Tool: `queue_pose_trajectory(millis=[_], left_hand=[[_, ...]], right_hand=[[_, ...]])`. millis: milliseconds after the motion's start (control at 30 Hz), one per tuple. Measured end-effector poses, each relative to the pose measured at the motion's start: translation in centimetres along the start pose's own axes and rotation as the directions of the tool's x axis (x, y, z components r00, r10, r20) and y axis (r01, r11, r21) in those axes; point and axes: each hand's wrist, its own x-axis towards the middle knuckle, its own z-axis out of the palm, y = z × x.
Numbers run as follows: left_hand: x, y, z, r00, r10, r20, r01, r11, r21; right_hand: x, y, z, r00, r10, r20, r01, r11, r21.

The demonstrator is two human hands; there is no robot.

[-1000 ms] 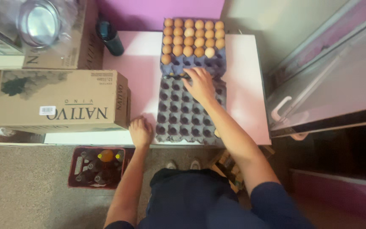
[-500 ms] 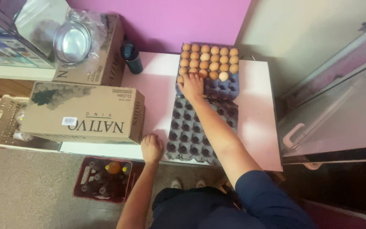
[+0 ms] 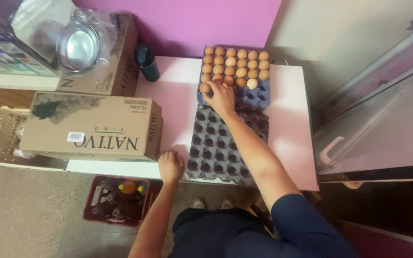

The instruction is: The person transfers eggs from one cardboard tray to another on a white table by hand.

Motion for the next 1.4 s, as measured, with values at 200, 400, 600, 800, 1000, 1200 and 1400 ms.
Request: queue_pose_trajectory(millis=[200, 400, 600, 800, 1000, 1200, 1400], left_hand=[[-0.3, -0.5, 0.2, 1.0, 0.002, 0.022, 0.0, 0.995, -0.102], [2.5, 2.5, -3.6, 0.963, -0.257, 0.074, 0.266, 0.891, -0.369], [8.2, 14.3, -9.0, 0.934, 0.099, 0.344, 0.236, 0.552, -0.8], [7.3, 17.1, -6.0, 0.85, 0.297, 0.436, 0.238, 0.522, -0.819], [4.0, 18.9, -3.6, 0.828, 0.316, 0.464, 0.242, 0.545, -0.803], [2.3, 19.7, -2.4, 0.728, 0.513, 0.456, 0.068, 0.607, -0.792], [2.3, 20.5, -2.2, 0.637, 0.618, 0.461, -0.304, 0.751, -0.586]], right_hand=[[-1.5, 0.1, -4.7, 0.987, -0.044, -0.156, 0.062, 0.992, 0.108], [-6.3, -1.3, -14.1, 0.991, -0.074, -0.11, 0.098, 0.968, 0.232], [-13.8, -3.6, -20.4, 0.993, -0.073, 0.087, 0.049, 0.965, 0.259], [-18.2, -3.3, -21.0, 0.985, -0.055, 0.166, 0.017, 0.974, 0.224], [-21.4, -2.5, -22.8, 0.965, 0.033, 0.261, -0.084, 0.979, 0.184], [-25.9, -1.0, -22.7, 0.942, 0.138, 0.306, -0.173, 0.981, 0.091], [-27.5, -0.7, -23.2, 0.91, 0.208, 0.357, -0.231, 0.973, 0.021]])
